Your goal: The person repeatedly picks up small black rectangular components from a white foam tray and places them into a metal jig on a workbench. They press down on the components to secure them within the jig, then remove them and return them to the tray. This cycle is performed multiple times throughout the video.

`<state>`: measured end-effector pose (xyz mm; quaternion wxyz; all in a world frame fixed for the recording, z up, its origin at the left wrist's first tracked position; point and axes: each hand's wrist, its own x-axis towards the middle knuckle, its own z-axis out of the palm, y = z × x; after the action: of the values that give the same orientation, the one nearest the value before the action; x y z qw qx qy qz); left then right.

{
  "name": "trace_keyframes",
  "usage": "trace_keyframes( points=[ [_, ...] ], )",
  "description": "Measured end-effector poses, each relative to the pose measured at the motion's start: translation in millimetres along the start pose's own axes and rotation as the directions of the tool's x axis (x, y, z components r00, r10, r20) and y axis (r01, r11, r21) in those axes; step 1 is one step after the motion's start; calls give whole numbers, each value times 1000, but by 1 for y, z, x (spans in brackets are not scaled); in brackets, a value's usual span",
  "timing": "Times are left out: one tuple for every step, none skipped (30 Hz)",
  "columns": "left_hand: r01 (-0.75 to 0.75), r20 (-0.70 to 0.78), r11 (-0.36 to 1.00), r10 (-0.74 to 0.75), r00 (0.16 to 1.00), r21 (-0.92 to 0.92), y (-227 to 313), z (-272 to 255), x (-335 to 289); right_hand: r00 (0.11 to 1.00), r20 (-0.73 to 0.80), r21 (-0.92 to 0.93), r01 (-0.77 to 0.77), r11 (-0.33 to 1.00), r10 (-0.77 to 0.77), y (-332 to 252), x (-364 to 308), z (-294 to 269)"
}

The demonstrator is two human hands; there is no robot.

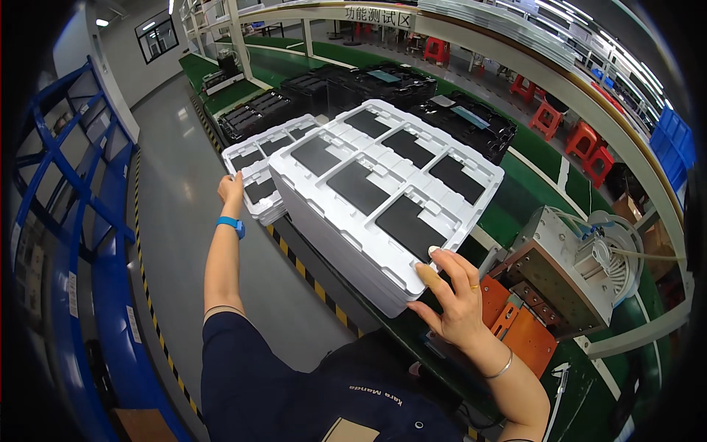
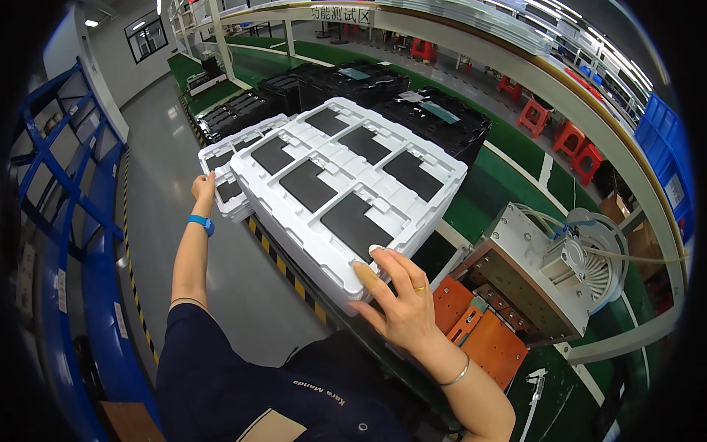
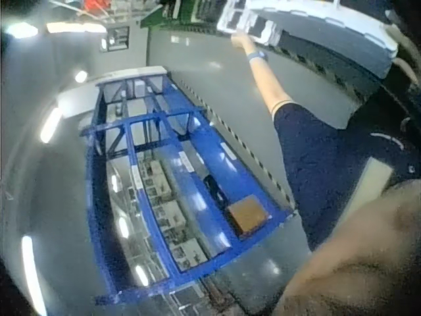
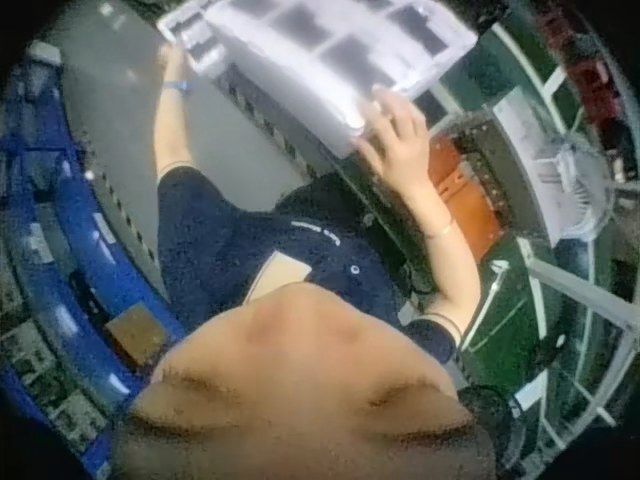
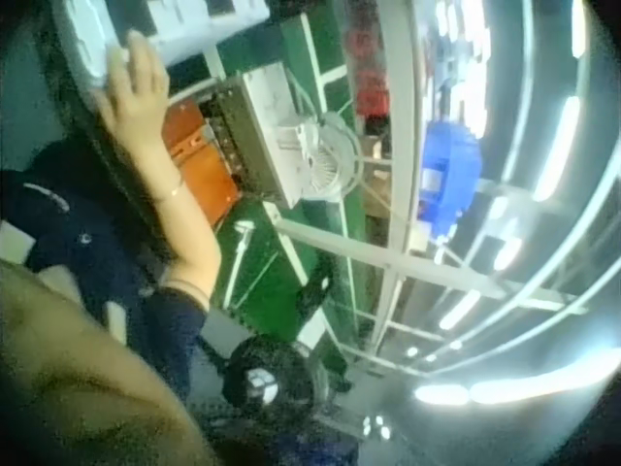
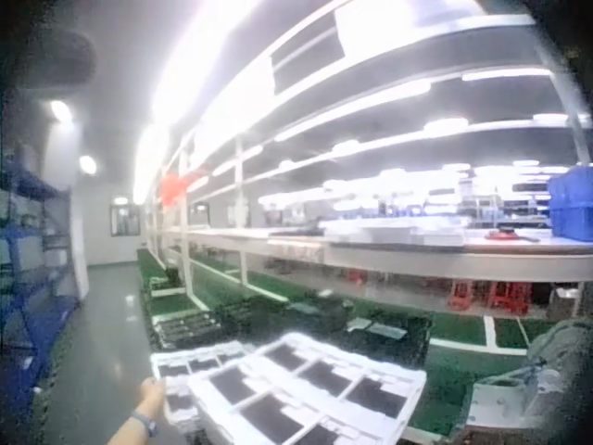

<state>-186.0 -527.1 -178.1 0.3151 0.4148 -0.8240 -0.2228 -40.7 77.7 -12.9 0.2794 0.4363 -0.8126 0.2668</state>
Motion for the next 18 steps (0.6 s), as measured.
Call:
trace_keyframes(
  points=[
    [48,62,997,-51,997,63,22,4,-23,1000,8,-29,-13,999,13,3,-2,-2],
    [81,96,993,-88,991,83,22,-1,-30,1000,5,-19,-7,1000,7,1,0,-1],
    [110,130,989,-122,984,99,21,-2,-32,1000,0,-9,2,1000,-2,0,1,-1],
    [137,165,984,-155,974,113,19,-4,-33,1000,-4,-1,10,1000,-10,-2,2,0],
    [163,137,977,-144,980,-138,-16,-8,-24,999,-15,41,31,999,-31,-7,4,1],
    [209,161,956,-178,971,-207,11,-8,-44,1000,-8,21,14,1000,-14,-4,3,1],
    [185,158,956,-152,976,-227,17,14,-50,1000,-1,2,-4,1000,4,0,1,1],
    [163,130,956,-134,982,-246,20,17,-53,1000,-2,-3,-3,1000,3,0,2,0],
    [172,127,945,-141,982,-277,21,17,-53,1000,-9,-9,1,1000,-1,0,1,0],
    [181,135,943,-148,980,-278,17,13,-54,1000,0,-6,11,1000,-11,0,2,-1],
    [188,146,941,-152,978,-280,11,11,-53,1000,7,-5,19,1000,-19,0,4,-4],
    [186,163,938,-142,976,-292,19,10,-52,1000,8,-18,21,1000,-20,0,6,-9],
    [225,180,922,-174,968,-315,20,3,-50,999,-37,-17,-7,1000,6,0,8,-15],
    [155,-68,947,-180,981,-280,0,-14,-23,995,-98,19,-9,1000,11,-3,15,-21],
    [-144,-420,956,25,907,-256,8,-20,-10,984,-173,19,-36,999,39,1,21,-27],
    [-434,-496,863,266,826,-260,68,-30,-19,971,-207,-25,-123,992,116,11,25,-36],
    [-567,-453,755,401,796,-329,126,-69,-33,973,-164,-107,-180,978,161,18,36,-44],
    [-673,-433,653,525,733,-348,164,-111,-43,973,-117,-153,-216,964,199,22,50,-46]
  ],
)
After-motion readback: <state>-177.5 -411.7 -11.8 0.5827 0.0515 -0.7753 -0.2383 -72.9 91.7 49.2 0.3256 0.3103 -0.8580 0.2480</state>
